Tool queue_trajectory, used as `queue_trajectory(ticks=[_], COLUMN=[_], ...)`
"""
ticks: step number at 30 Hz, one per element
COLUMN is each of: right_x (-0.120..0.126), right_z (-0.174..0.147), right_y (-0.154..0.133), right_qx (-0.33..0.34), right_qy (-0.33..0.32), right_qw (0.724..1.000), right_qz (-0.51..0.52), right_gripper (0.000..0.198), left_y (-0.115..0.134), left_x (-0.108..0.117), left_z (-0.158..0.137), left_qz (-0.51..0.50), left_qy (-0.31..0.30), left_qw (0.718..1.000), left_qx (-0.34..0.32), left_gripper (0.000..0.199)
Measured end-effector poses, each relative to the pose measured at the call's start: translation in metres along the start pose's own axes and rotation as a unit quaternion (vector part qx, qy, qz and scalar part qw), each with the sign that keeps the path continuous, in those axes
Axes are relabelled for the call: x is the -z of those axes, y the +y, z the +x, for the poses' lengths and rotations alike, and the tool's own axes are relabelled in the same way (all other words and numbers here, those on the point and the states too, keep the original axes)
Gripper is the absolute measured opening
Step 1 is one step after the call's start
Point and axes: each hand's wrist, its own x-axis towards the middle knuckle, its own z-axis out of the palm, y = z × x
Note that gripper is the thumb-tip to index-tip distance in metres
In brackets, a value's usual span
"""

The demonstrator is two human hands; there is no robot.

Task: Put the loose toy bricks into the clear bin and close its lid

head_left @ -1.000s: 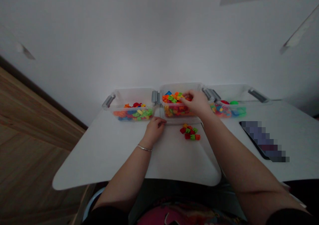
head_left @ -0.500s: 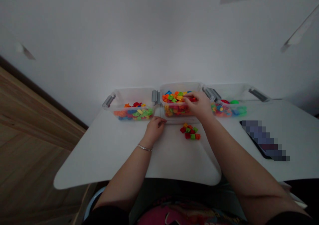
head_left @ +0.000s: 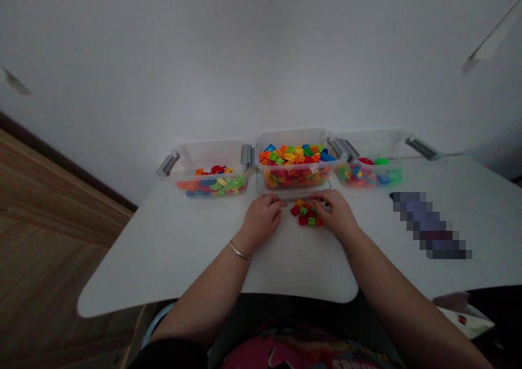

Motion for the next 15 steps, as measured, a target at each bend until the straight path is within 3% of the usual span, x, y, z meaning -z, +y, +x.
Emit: queue_trajectory(ticks=[4,8,15], right_x=[-0.008,-0.011,-0.011], right_z=[-0.006,-0.005,-0.002], right_y=[0.011,0.016,0.015], right_qx=[-0.073,-0.165,-0.154], right_qy=[-0.015,-0.015,-0.061], right_qw=[0.995,0.977,0.978], right_qz=[0.068,0.133,0.129], right_gripper=[0.023,0.029,0.027], left_y=[0.013,0.017,0.017], left_x=[-0.005,-0.009,-0.005], left_z=[0.001,0.001,0.004], left_qz=[-0.012,-0.024,-0.021], left_qy=[-0.038,-0.066,-0.079], left_qw=[0.998,0.996,0.996], left_qx=[-0.048,-0.050,-0.026], left_gripper=[0.038,0.040,0.019])
